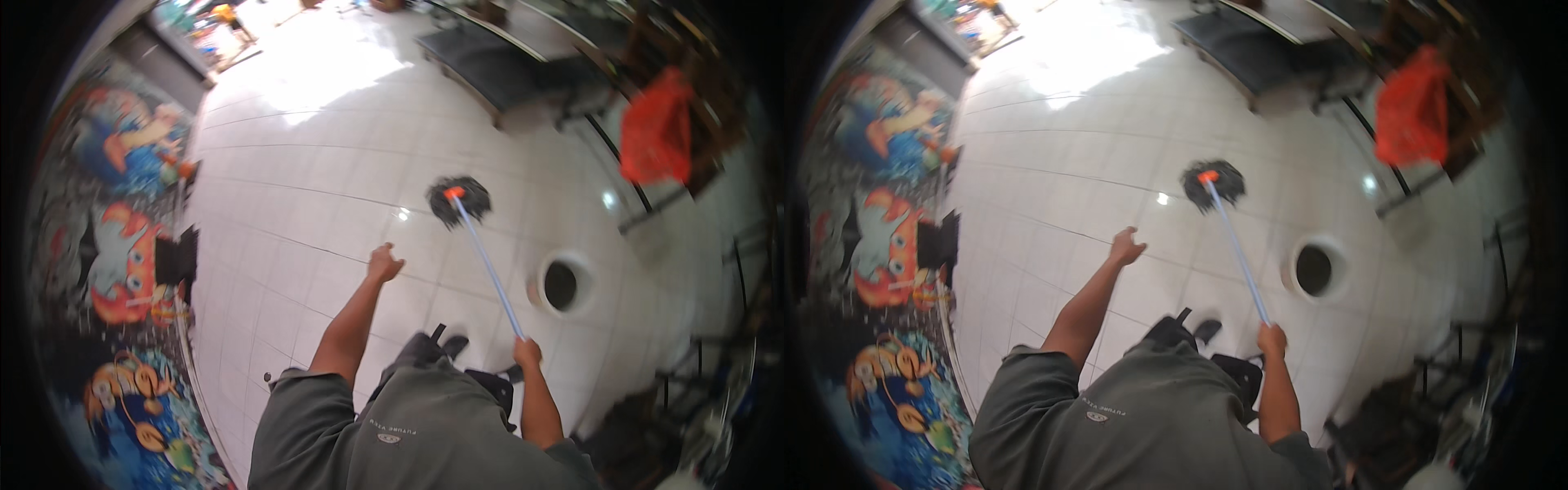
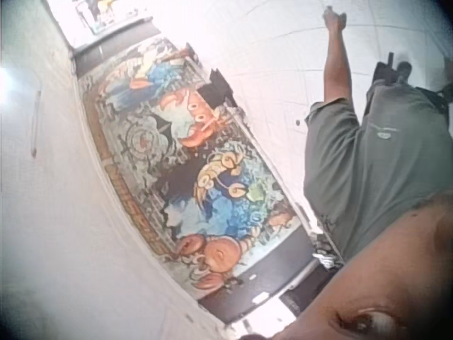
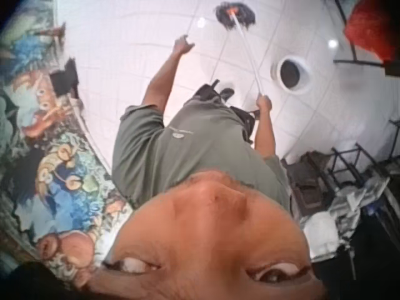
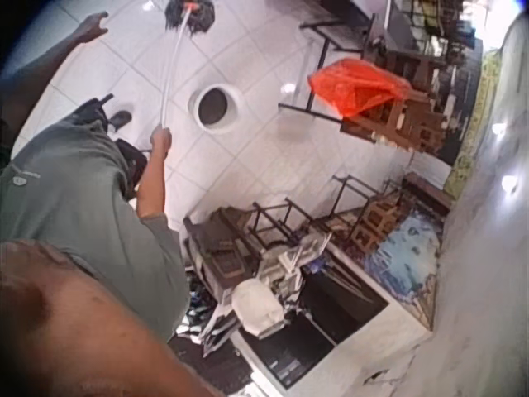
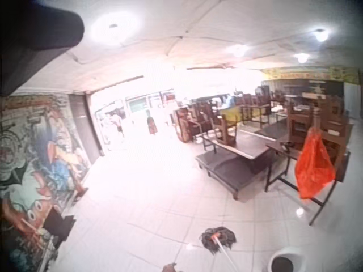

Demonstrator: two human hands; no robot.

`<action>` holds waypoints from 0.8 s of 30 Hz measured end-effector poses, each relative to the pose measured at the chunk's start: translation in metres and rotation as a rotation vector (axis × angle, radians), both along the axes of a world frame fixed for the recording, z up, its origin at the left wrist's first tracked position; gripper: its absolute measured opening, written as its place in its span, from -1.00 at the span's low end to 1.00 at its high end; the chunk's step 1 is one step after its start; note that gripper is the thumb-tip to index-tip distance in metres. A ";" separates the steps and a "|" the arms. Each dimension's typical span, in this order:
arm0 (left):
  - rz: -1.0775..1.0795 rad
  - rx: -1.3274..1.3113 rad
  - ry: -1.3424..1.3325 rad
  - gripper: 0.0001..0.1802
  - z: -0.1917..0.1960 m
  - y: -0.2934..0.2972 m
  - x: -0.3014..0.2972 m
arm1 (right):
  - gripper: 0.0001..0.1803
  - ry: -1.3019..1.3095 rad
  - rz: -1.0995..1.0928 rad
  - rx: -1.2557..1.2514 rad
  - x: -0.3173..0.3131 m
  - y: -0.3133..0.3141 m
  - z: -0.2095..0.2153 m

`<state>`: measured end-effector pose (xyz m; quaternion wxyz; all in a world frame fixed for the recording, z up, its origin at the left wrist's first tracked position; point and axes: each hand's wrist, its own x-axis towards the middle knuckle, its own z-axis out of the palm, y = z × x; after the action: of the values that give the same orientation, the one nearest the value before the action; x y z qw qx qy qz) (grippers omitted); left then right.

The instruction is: The person mops a tiled floor using a mop and bucket, moving around tables, chairs, and parked motorcycles. They refill a plastic bottle from a water dispenser and continue mopping different sections of the floor.

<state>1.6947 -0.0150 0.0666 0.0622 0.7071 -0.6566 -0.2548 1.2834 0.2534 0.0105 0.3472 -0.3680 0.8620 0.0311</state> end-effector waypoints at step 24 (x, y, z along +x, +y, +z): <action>0.942 0.224 -0.030 -0.41 -0.026 0.056 0.226 | -0.34 -0.091 0.208 0.131 0.017 -0.354 -0.002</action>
<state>1.9210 0.0409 0.0402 0.0848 0.9335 -0.2344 -0.2579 1.3001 -0.1002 0.0082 0.4042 -0.4329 0.7987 0.1065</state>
